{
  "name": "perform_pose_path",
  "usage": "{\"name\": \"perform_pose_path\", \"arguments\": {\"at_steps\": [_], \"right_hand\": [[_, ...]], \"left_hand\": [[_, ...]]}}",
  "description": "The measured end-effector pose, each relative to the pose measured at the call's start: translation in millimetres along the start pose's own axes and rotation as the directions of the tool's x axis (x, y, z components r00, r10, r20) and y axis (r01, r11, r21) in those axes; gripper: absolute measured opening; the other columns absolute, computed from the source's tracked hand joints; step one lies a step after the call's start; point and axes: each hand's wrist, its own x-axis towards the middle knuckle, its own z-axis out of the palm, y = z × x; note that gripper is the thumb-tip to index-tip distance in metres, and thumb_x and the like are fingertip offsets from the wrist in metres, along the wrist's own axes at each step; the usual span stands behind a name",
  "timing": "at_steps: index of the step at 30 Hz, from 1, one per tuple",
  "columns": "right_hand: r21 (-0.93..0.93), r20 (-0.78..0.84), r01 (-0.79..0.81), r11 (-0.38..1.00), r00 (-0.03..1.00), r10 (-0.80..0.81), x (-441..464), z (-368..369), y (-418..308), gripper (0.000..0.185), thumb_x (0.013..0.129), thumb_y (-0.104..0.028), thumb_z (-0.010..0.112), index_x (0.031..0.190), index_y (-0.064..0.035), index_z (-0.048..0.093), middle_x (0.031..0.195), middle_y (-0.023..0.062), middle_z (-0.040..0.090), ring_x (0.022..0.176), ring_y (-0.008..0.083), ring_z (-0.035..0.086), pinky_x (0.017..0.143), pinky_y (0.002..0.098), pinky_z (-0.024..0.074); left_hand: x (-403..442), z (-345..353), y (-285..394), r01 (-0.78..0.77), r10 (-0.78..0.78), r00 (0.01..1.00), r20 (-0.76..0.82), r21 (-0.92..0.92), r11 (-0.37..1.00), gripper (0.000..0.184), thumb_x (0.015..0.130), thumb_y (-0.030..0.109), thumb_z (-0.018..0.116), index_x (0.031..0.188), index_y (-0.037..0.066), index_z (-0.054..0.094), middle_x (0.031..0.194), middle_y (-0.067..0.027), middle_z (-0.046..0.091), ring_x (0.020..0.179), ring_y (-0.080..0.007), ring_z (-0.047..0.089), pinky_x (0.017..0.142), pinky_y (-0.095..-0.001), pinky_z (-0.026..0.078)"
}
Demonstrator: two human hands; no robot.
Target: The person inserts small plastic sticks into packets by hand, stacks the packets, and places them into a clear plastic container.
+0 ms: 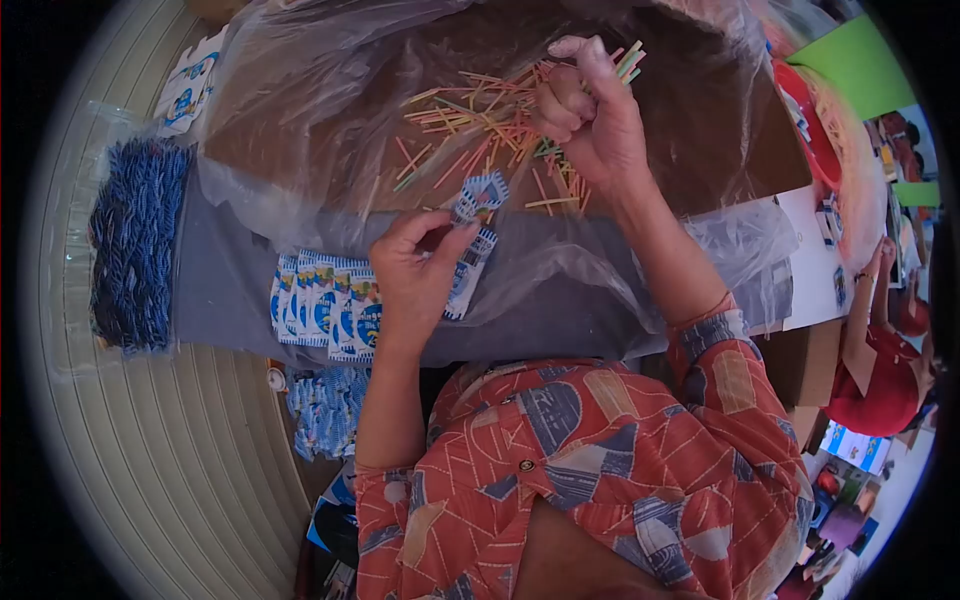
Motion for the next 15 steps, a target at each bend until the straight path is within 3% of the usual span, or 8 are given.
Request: {"name": "perform_pose_path", "arguments": {"at_steps": [2, 4, 6, 7, 12, 14, 15], "right_hand": [[-0.209, 0.048, 0.021, 0.978, 0.999, -0.011, -6, 23, 3, 0.024, 0.095, -0.025, 0.064, 0.109, -0.0052, 0.062, 0.058, -0.0034, 0.044, 0.049, 0.0061, 0.036, 0.044, 0.0241, 0.027], [-0.218, 0.1, 0.095, 0.971, 0.992, -0.074, 4, 35, 28, 0.026, 0.097, -0.028, 0.062, 0.105, -0.0045, 0.067, 0.061, -0.0031, 0.047, 0.051, 0.0052, 0.039, 0.047, 0.0229, 0.0293], [-0.454, 0.116, 0.15, 0.878, 0.987, -0.109, 4, 34, 35, 0.031, 0.097, -0.032, 0.061, 0.104, -0.0027, 0.07, 0.062, -0.0032, 0.049, 0.054, 0.0049, 0.042, 0.051, 0.0215, 0.034], [-0.545, 0.049, 0.143, 0.826, 0.989, -0.139, 3, 36, 36, 0.039, 0.098, -0.038, 0.06, 0.104, -0.0003, 0.071, 0.06, -0.0027, 0.05, 0.056, 0.0058, 0.045, 0.057, 0.0213, 0.0384], [-0.469, 0.095, 0.181, 0.864, 0.983, -0.154, 7, 22, 30, 0.048, 0.1, -0.045, 0.054, 0.1, -0.0001, 0.07, 0.059, -0.001, 0.051, 0.057, 0.007, 0.046, 0.057, 0.0217, 0.0383], [-0.43, 0.13, 0.233, 0.872, 0.972, -0.196, 8, 25, 25, 0.049, 0.101, -0.046, 0.052, 0.098, -0.0008, 0.07, 0.06, -0.0007, 0.052, 0.057, 0.0072, 0.045, 0.056, 0.0219, 0.0373], [-0.444, 0.146, 0.261, 0.857, 0.965, -0.219, 8, 28, 20, 0.05, 0.101, -0.047, 0.05, 0.097, -0.0012, 0.07, 0.06, -0.0008, 0.051, 0.057, 0.0078, 0.047, 0.055, 0.0224, 0.0364]], "left_hand": [[5, 17, 3, 0.132, -0.134, 0.991, 0.0, -0.188, 0.973, 0.012, 0.079, 0.0, 0.079, 0.089, -0.002, 0.072, 0.08, -0.0033, 0.068, 0.071, -0.0067, 0.06, 0.065, -0.0222, 0.049], [22, 6, 4, 0.107, -0.107, 0.994, 0.008, -0.176, 0.979, 0.013, 0.079, -0.002, 0.078, 0.09, -0.003, 0.071, 0.083, -0.0042, 0.07, 0.073, -0.0078, 0.063, 0.067, -0.0222, 0.051], [24, 15, 3, 0.125, -0.127, 0.992, 0.004, -0.227, 0.966, 0.013, 0.08, -0.004, 0.076, 0.092, -0.004, 0.071, 0.085, -0.0051, 0.072, 0.075, -0.0089, 0.065, 0.07, -0.0222, 0.053], [27, 16, -1, 0.095, -0.097, 0.995, -0.001, -0.186, 0.978, 0.012, 0.081, -0.004, 0.076, 0.092, -0.004, 0.071, 0.085, -0.0052, 0.071, 0.075, -0.0087, 0.065, 0.069, -0.0222, 0.053], [35, 20, -1, 0.064, -0.06, 0.998, 0.03, -0.139, 0.988, 0.01, 0.083, -0.003, 0.075, 0.092, -0.004, 0.071, 0.085, -0.0056, 0.072, 0.074, -0.0083, 0.065, 0.069, -0.0218, 0.052], [36, 20, -2, 0.008, -0.009, 1.0, 0.022, 0.066, 0.998, 0.01, 0.083, -0.002, 0.074, 0.092, -0.004, 0.07, 0.083, -0.0046, 0.071, 0.073, -0.0081, 0.065, 0.068, -0.0218, 0.052], [36, 21, -2, 0.009, -0.01, 1.0, 0.025, 0.066, 0.998, 0.01, 0.083, -0.002, 0.074, 0.092, -0.004, 0.07, 0.083, -0.0046, 0.071, 0.073, -0.0081, 0.065, 0.068, -0.0218, 0.052]]}}
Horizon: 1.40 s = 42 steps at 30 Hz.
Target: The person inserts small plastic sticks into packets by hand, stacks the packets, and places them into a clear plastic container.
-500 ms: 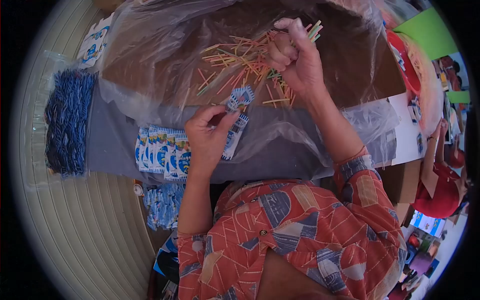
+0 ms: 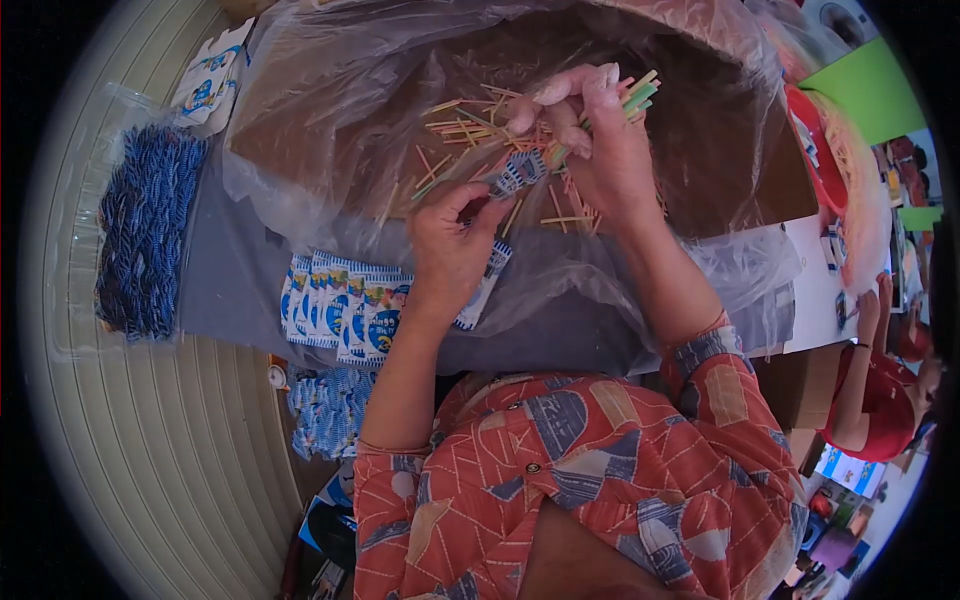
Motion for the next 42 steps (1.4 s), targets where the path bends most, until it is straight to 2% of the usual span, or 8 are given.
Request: {"name": "perform_pose_path", "arguments": {"at_steps": [6, 11, 18, 21, 32, 36, 38, 42], "right_hand": [[-0.31, 0.097, -0.173, 0.935, 0.972, 0.212, -9, -8, 17, 0.058, 0.101, -0.053, 0.044, 0.097, -0.0022, 0.071, 0.068, 0.0032, 0.058, 0.082, 0.0152, 0.064, 0.065, 0.0272, 0.0443], [-0.389, 0.194, -0.204, 0.899, 0.935, 0.296, -1, -12, 7, 0.066, 0.102, -0.058, 0.034, 0.116, -0.0029, 0.069, 0.128, 0.0126, 0.059, 0.128, 0.0244, 0.048, 0.109, 0.0379, 0.0346], [-0.595, 0.171, -0.33, 0.733, 0.839, 0.516, 12, -37, 5, 0.074, 0.102, -0.062, 0.028, 0.117, -0.0019, 0.07, 0.131, 0.0131, 0.058, 0.127, 0.0244, 0.048, 0.108, 0.0383, 0.0361], [-0.663, 0.283, -0.141, 0.735, 0.862, 0.421, 15, -46, 16, 0.075, 0.102, -0.062, 0.026, 0.12, -0.0022, 0.068, 0.129, 0.0128, 0.059, 0.124, 0.0248, 0.051, 0.104, 0.038, 0.0413], [-0.32, 0.18, -0.153, 0.935, 0.959, 0.219, 24, -27, 14, 0.056, 0.1, -0.045, 0.048, 0.139, -0.0051, 0.053, 0.129, 0.0094, 0.06, 0.114, 0.0186, 0.057, 0.096, 0.0339, 0.0466], [-0.561, 0.326, 0.027, 0.827, 0.926, 0.191, 9, -35, 18, 0.047, 0.102, -0.037, 0.049, 0.136, -0.0049, 0.057, 0.133, 0.0091, 0.059, 0.123, 0.0183, 0.054, 0.098, 0.0318, 0.0466], [-0.402, 0.113, -0.142, 0.905, 0.973, 0.203, 6, -21, 0, 0.047, 0.103, -0.038, 0.046, 0.135, -0.0047, 0.058, 0.133, 0.01, 0.059, 0.127, 0.0185, 0.052, 0.101, 0.0329, 0.0447], [-0.503, 0.28, -0.196, 0.842, 0.885, 0.373, -14, -21, 8, 0.05, 0.103, -0.039, 0.044, 0.135, -0.0021, 0.057, 0.136, 0.0118, 0.058, 0.129, 0.0212, 0.05, 0.106, 0.0353, 0.0414]], "left_hand": [[7, 11, 5, -0.096, 0.081, 0.994, -0.075, -0.208, 0.973, 0.011, 0.082, -0.002, 0.075, 0.092, -0.005, 0.07, 0.085, -0.0046, 0.068, 0.074, -0.0071, 0.063, 0.066, -0.0213, 0.05], [18, 15, 7, -0.141, 0.135, 0.99, -0.049, -0.156, 0.978, 0.012, 0.083, -0.003, 0.074, 0.094, -0.003, 0.07, 0.086, -0.0039, 0.066, 0.075, -0.009, 0.061, 0.066, -0.0228, 0.049], [29, 22, -1, -0.257, 0.253, 0.966, -0.061, -0.088, 0.962, 0.016, 0.08, -0.003, 0.075, 0.096, -0.004, 0.07, 0.088, -0.0086, 0.067, 0.077, -0.0148, 0.066, 0.066, -0.0263, 0.052], [32, 23, -2, -0.325, 0.324, 0.946, -0.006, -0.008, 0.946, 0.016, 0.084, -0.004, 0.072, 0.099, -0.004, 0.07, 0.089, -0.0054, 0.067, 0.081, -0.0107, 0.064, 0.071, -0.0232, 0.051], [41, 31, 4, 0.219, -0.157, 0.976, 0.153, -0.696, 0.684, 0.015, 0.092, 0.002, 0.066, 0.106, -0.003, 0.069, 0.094, -0.0024, 0.069, 0.085, -0.0067, 0.063, 0.078, -0.022, 0.052], [34, 27, -8, 0.165, -0.088, 0.984, 0.155, -0.607, 0.778, 0.014, 0.093, 0.005, 0.066, 0.104, -0.002, 0.069, 0.088, 0.001, 0.067, 0.079, -0.0036, 0.058, 0.069, -0.0208, 0.047], [27, 12, 2, 0.18, -0.109, 0.977, 0.182, -0.442, 0.879, 0.016, 0.096, 0.009, 0.062, 0.109, 0.0, 0.069, 0.09, -0.0004, 0.067, 0.079, -0.0061, 0.061, 0.069, -0.0213, 0.048], [10, 10, -6, 0.099, -0.025, 0.985, 0.172, -0.437, 0.894, 0.015, 0.097, 0.009, 0.061, 0.108, 0.0, 0.068, 0.088, 0.0017, 0.065, 0.078, -0.0035, 0.058, 0.068, -0.0194, 0.046]]}}
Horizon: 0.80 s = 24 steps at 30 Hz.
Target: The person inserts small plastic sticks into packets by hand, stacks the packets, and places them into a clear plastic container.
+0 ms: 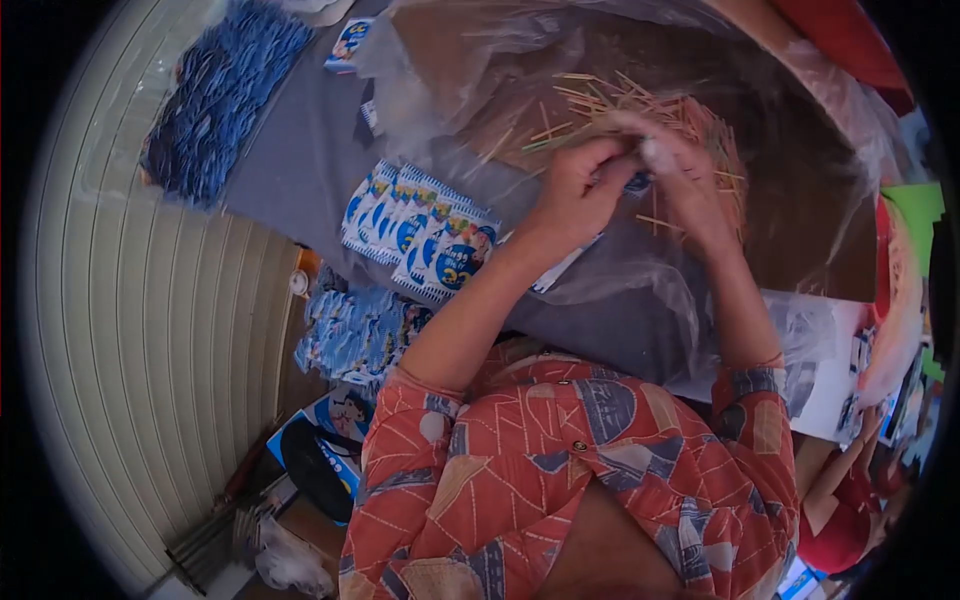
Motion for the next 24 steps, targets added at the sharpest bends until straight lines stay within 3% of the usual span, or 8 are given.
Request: {"name": "perform_pose_path", "arguments": {"at_steps": [2, 5, 7, 9, 12, 16, 19, 24], "right_hand": [[-0.113, 0.134, 0.175, 0.978, 0.978, -0.16, -4, 13, -6, 0.053, 0.102, -0.038, 0.044, 0.139, -0.0006, 0.052, 0.137, 0.0124, 0.057, 0.13, 0.0232, 0.05, 0.11, 0.0366, 0.0359], [0.017, -0.125, 0.336, 0.942, 0.935, -0.331, -1, 17, -9, 0.054, 0.102, -0.036, 0.045, 0.144, -0.0016, 0.046, 0.139, 0.0138, 0.056, 0.132, 0.027, 0.049, 0.113, 0.0383, 0.0307], [-0.262, -0.038, 0.351, 0.899, 0.927, -0.373, -4, 10, -19, 0.051, 0.101, -0.028, 0.049, 0.146, -0.0051, 0.044, 0.14, 0.0156, 0.055, 0.133, 0.0305, 0.048, 0.113, 0.0418, 0.0314], [-0.615, 0.315, 0.441, 0.654, 0.897, -0.309, -9, 18, -26, 0.047, 0.096, -0.016, 0.054, 0.142, -0.0067, 0.049, 0.137, 0.0173, 0.057, 0.13, 0.0334, 0.051, 0.11, 0.0438, 0.0361], [-0.427, 0.182, 0.393, 0.814, 0.92, -0.348, -14, 30, -25, 0.043, 0.09, -0.008, 0.058, 0.133, -0.0066, 0.058, 0.129, 0.0177, 0.061, 0.121, 0.0336, 0.058, 0.103, 0.0429, 0.0449], [-0.456, 0.115, 0.407, 0.791, 0.909, -0.402, -20, 45, -23, 0.031, 0.088, -0.008, 0.063, 0.119, -0.0056, 0.067, 0.109, 0.0145, 0.07, 0.099, 0.0322, 0.069, 0.087, 0.0393, 0.0545], [-0.336, 0.194, 0.464, 0.82, 0.886, -0.421, -30, 59, -14, 0.03, 0.088, -0.01, 0.064, 0.117, -0.0058, 0.068, 0.105, 0.0129, 0.071, 0.095, 0.0319, 0.07, 0.084, 0.0394, 0.0553], [-0.515, 0.08, 0.404, 0.756, 0.901, -0.427, -49, 38, -16, 0.029, 0.088, -0.016, 0.067, 0.114, -0.0048, 0.069, 0.105, 0.0154, 0.07, 0.098, 0.0347, 0.067, 0.087, 0.0436, 0.0535]], "left_hand": [[-12, 3, 2, -0.101, 0.107, 0.989, -0.105, 0.059, 0.993, 0.015, 0.098, 0.007, 0.06, 0.108, -0.001, 0.068, 0.09, 0.0022, 0.065, 0.08, -0.0018, 0.056, 0.069, -0.0185, 0.045], [-26, -1, 10, -0.096, 0.08, 0.983, -0.164, -0.092, 0.991, 0.016, 0.099, 0.007, 0.058, 0.109, -0.001, 0.068, 0.091, 0.0024, 0.065, 0.081, -0.0018, 0.054, 0.07, -0.0186, 0.045], [-33, -8, 11, -0.112, 0.106, 0.978, -0.178, -0.024, 0.993, 0.014, 0.098, 0.005, 0.058, 0.105, -0.003, 0.066, 0.09, -0.0005, 0.065, 0.082, -0.0038, 0.055, 0.072, -0.0206, 0.046], [-37, -14, 10, -0.129, 0.134, 0.972, -0.192, 0.037, 0.991, 0.012, 0.098, 0.003, 0.057, 0.102, -0.005, 0.065, 0.089, -0.0035, 0.066, 0.083, -0.0059, 0.056, 0.073, -0.0227, 0.047], [-44, -19, 10, -0.205, 0.222, 0.962, -0.157, 0.116, 0.972, 0.012, 0.097, 0.003, 0.058, 0.104, -0.004, 0.065, 0.09, -0.0018, 0.065, 0.084, -0.0054, 0.056, 0.073, -0.022, 0.046], [-77, -16, 29, -0.071, 0.066, 0.991, -0.12, -0.037, 0.997, 0.007, 0.093, 0.001, 0.064, 0.099, -0.001, 0.066, 0.092, 0.0029, 0.064, 0.084, -0.003, 0.054, 0.073, -0.02, 0.045], [-103, -24, 41, -0.033, 0.071, 0.991, -0.115, 0.303, 0.952, 0.019, 0.077, -0.002, 0.073, 0.095, -0.001, 0.066, 0.085, -0.0109, 0.065, 0.079, -0.0121, 0.06, 0.069, -0.0275, 0.047], [-133, -78, 57, 0.035, 0.08, 0.988, -0.133, 0.694, 0.719, 0.026, 0.076, -0.002, 0.07, 0.102, 0.0, 0.068, 0.088, -0.0126, 0.064, 0.083, -0.029, 0.063, 0.074, -0.0366, 0.049]]}}
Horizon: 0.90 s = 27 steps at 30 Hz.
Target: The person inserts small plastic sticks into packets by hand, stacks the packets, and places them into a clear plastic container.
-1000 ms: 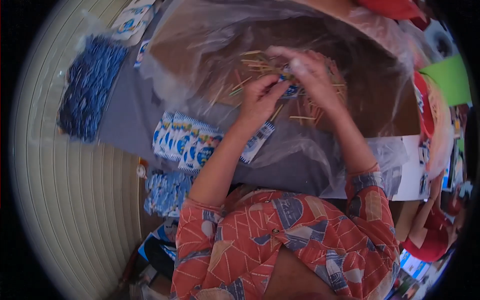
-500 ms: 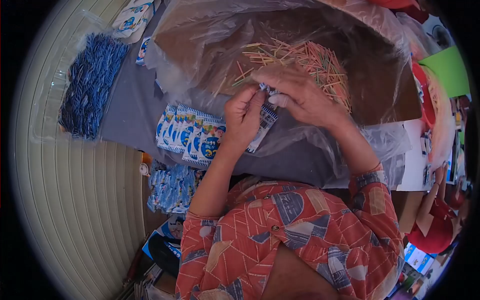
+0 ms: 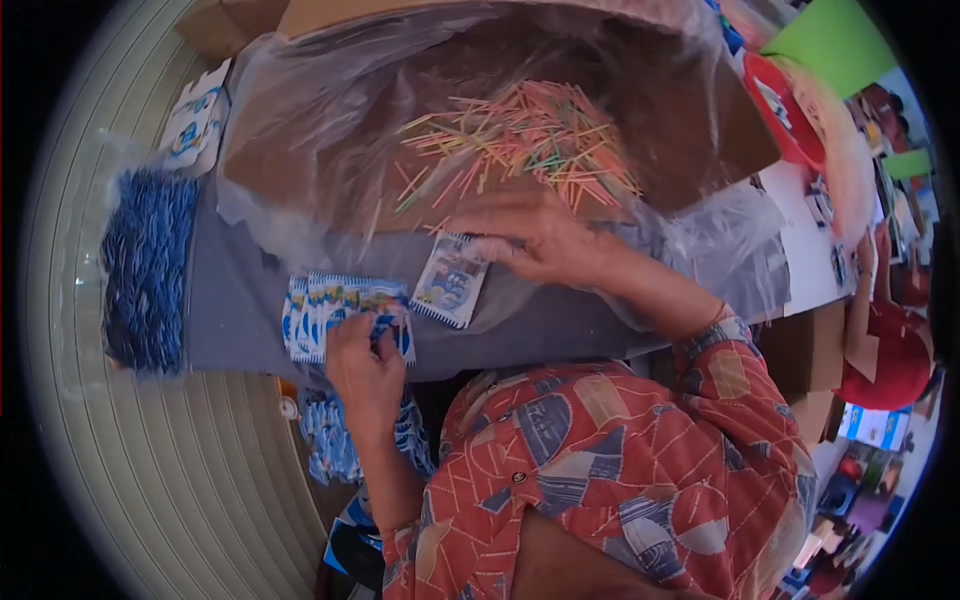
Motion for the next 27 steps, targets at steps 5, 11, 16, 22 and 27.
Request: {"name": "perform_pose_path", "arguments": {"at_steps": [5, 11, 16, 22, 27], "right_hand": [[-0.45, -0.112, -0.627, 0.636, 0.746, 0.656, -14, -66, 56, 0.032, 0.088, -0.027, 0.066, 0.112, -0.0057, 0.068, 0.11, 0.018, 0.068, 0.103, 0.0369, 0.065, 0.087, 0.0445, 0.0521], [-0.695, -0.117, -0.609, 0.382, 0.62, 0.776, 9, -80, 118, 0.039, 0.09, -0.04, 0.061, 0.114, -0.0096, 0.068, 0.109, 0.0169, 0.069, 0.105, 0.0356, 0.065, 0.093, 0.045, 0.0484], [-0.672, -0.153, -0.685, 0.281, 0.5, 0.853, 43, -68, 159, 0.042, 0.086, -0.042, 0.063, 0.11, -0.0085, 0.071, 0.121, 0.0164, 0.067, 0.116, 0.0366, 0.062, 0.094, 0.0492, 0.0473], [-0.727, -0.105, -0.63, 0.272, 0.494, 0.863, 48, -66, 161, 0.045, 0.084, -0.042, 0.062, 0.116, -0.0111, 0.067, 0.121, 0.0154, 0.066, 0.117, 0.029, 0.062, 0.097, 0.0436, 0.0465], [-0.84, -0.198, -0.521, 0.148, 0.549, 0.812, 17, -33, 185, 0.04, 0.085, -0.022, 0.059, 0.121, -0.0069, 0.06, 0.119, 0.0213, 0.065, 0.115, 0.0314, 0.062, 0.097, 0.044, 0.0469]], "left_hand": [[6, 2, 14, -0.015, 0.171, 0.979, -0.113, 0.792, 0.611, 0.036, 0.077, 0.009, 0.07, 0.112, 0.003, 0.065, 0.105, -0.0152, 0.06, 0.098, -0.0354, 0.054, 0.08, -0.0474, 0.045], [28, 46, 38, -0.249, 0.206, 0.969, 0.139, 0.532, 0.81, 0.035, 0.078, 0.019, 0.072, 0.108, 0.003, 0.064, 0.107, -0.0149, 0.057, 0.099, -0.035, 0.055, 0.077, -0.0478, 0.047], [32, 74, 44, -0.26, 0.087, 0.955, 0.284, 0.657, 0.707, 0.04, 0.078, 0.026, 0.073, 0.106, -0.002, 0.065, 0.101, -0.0136, 0.056, 0.097, -0.0321, 0.056, 0.076, -0.0445, 0.05], [23, 91, 40, -0.308, 0.139, 0.948, 0.286, 0.718, 0.624, 0.033, 0.076, 0.019, 0.068, 0.1, -0.005, 0.066, 0.098, -0.0127, 0.055, 0.091, -0.0291, 0.056, 0.07, -0.0401, 0.053], [20, 95, 34, -0.324, 0.19, 0.946, 0.263, 0.75, 0.576, 0.025, 0.072, 0.011, 0.063, 0.092, -0.003, 0.067, 0.094, -0.0116, 0.055, 0.087, -0.0272, 0.057, 0.063, -0.0379, 0.053]]}}
